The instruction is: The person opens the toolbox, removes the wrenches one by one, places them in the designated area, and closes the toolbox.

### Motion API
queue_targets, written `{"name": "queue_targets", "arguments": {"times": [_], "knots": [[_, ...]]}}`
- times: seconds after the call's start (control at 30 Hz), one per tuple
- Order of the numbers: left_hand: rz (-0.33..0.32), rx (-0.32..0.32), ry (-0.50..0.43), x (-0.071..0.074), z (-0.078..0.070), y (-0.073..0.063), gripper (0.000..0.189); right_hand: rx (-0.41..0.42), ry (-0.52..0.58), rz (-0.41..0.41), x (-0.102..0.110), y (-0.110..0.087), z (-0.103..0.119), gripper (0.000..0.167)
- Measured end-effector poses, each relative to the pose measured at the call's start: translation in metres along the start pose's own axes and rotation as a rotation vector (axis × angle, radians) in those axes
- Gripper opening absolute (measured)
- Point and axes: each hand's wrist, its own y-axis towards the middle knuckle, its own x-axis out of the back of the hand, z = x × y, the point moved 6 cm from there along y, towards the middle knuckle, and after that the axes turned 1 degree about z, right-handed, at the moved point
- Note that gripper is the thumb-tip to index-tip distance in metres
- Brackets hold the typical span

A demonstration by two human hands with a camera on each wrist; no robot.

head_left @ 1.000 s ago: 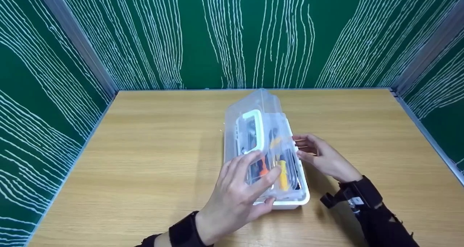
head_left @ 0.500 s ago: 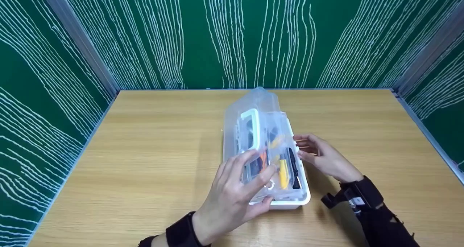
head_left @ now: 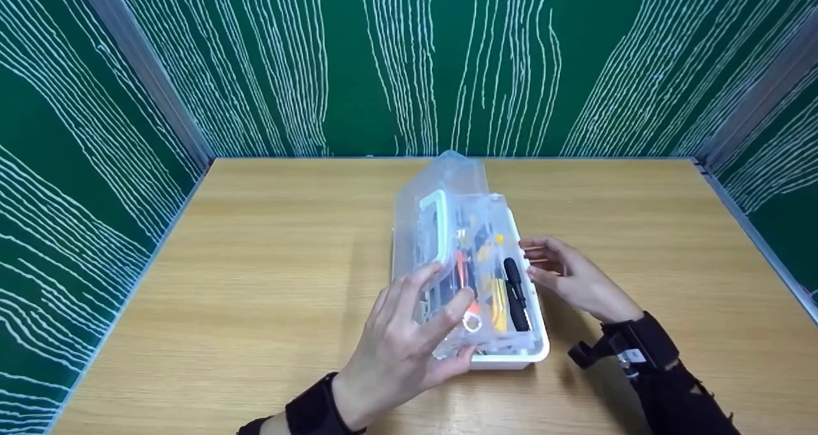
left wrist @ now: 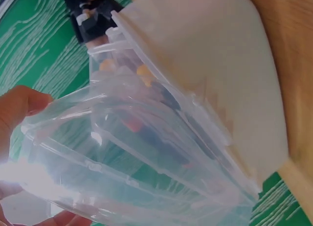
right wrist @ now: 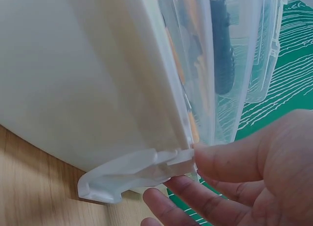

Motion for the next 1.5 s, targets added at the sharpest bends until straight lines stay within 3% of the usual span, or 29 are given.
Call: {"name": "queue_targets", "arguments": {"times": [0.33,0.63,0.9,1.1,1.33,1.5], "knots": [[-0.04,0.017,0.031,0.009,0.008,-0.003,0.08,-0.053,-0.005,0.006,0.0,0.001,-0.001,0.05],[-0.037,0.047,0.053,0.013,0.014,-0.006,0.085,-0.078,-0.019,0.0,0.0,0.001,-0.005,0.051],[-0.077,0.001,0.138,0.02,0.015,-0.007,0.08,-0.07,-0.017,0.001,-0.001,0.001,-0.004,0.05],[-0.058,-0.009,0.18,0.023,0.017,-0.007,0.076,-0.072,-0.012,0.007,-0.002,0.001,-0.004,0.051],[-0.018,0.02,0.155,0.03,0.023,-0.011,0.085,-0.071,-0.02,0.001,-0.002,0.002,-0.003,0.051],[-0.026,0.045,0.157,0.034,0.027,-0.012,0.084,-0.046,-0.01,-0.005,-0.002,0.002,-0.003,0.05]]}}
